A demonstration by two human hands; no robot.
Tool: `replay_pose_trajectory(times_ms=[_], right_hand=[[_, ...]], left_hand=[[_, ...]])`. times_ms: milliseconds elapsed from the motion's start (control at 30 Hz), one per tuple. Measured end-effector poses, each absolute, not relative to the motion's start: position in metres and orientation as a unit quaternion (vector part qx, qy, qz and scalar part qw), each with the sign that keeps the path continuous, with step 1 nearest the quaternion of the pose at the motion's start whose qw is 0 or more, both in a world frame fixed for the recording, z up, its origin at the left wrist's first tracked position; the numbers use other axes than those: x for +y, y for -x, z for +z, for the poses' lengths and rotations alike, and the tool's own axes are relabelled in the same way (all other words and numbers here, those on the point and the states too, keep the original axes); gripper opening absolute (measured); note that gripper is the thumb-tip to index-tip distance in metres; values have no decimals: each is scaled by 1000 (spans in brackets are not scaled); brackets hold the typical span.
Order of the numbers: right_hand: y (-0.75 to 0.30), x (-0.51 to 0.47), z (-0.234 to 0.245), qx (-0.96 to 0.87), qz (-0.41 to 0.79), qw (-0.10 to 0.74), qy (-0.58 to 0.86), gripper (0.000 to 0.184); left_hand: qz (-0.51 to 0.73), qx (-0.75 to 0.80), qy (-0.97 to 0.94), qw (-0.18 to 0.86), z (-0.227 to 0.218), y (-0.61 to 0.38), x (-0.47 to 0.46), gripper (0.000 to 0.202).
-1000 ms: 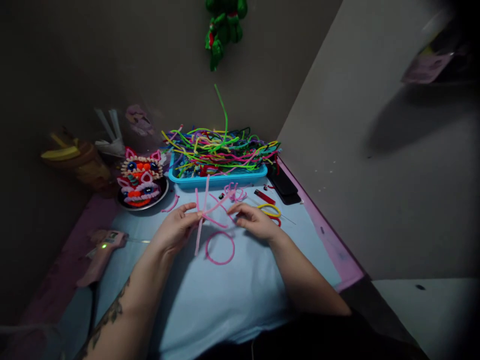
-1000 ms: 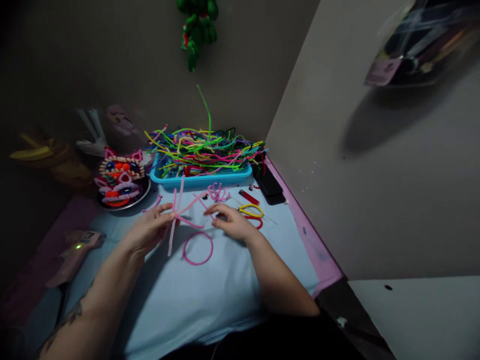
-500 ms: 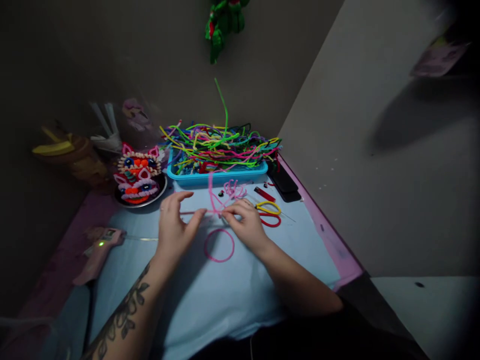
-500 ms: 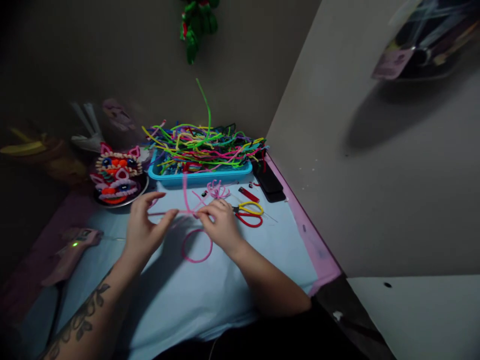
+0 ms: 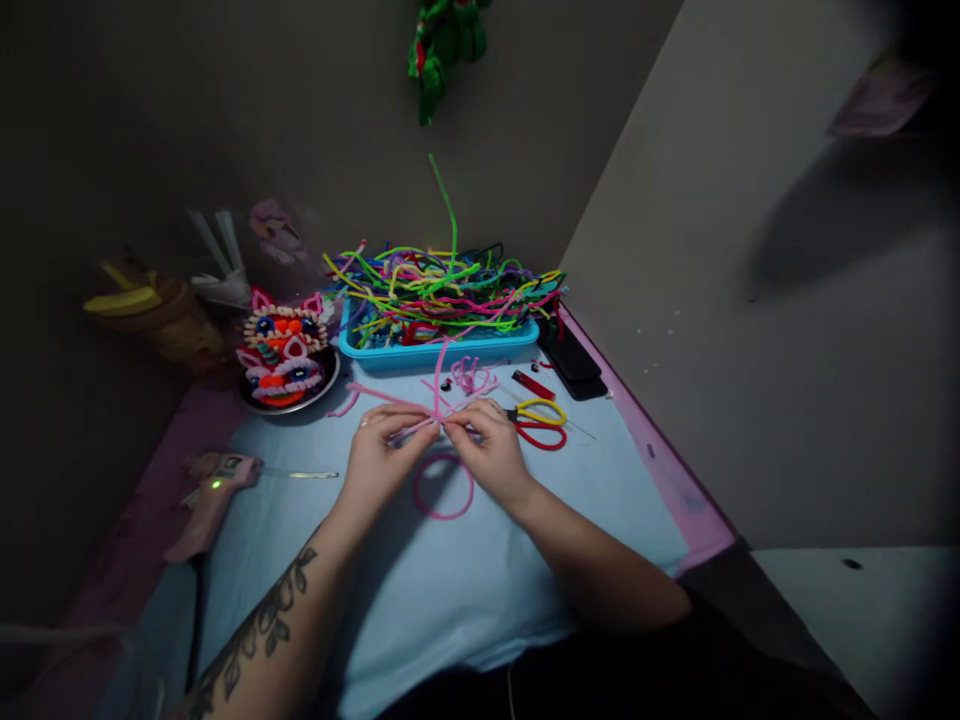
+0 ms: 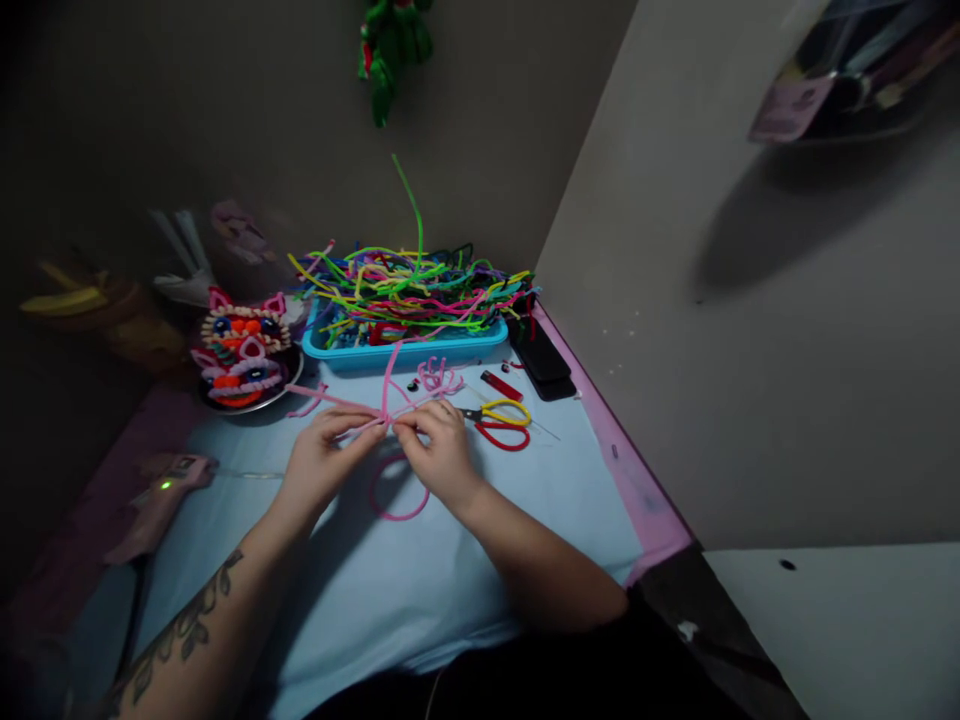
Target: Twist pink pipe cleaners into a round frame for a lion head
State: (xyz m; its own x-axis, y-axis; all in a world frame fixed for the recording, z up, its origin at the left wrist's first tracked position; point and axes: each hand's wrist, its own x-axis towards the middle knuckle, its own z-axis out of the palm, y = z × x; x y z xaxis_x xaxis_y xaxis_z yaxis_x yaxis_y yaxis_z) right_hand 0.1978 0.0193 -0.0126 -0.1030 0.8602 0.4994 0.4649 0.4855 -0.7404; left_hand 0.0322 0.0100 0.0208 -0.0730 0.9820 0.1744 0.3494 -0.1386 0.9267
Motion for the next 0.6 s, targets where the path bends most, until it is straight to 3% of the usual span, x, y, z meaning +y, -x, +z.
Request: replay_pose_trajectory(times_ms=[167,333,467,600], right_hand=[[-206,21,-13,-735,73,447,505,11],[-206,18,-13,-780,-1,404,478,11],[-201,18,-14,-787,56,403,463,11],[-201,22,-15,-768,212,429,425,11]], left_hand=[[422,599,-619,281,16,-21,15,24],[434,575,-577,385,9,-27,15,19],[458,568,-497,469,4,-31,15,17],[477,553,-455,509,4,-32,15,13]])
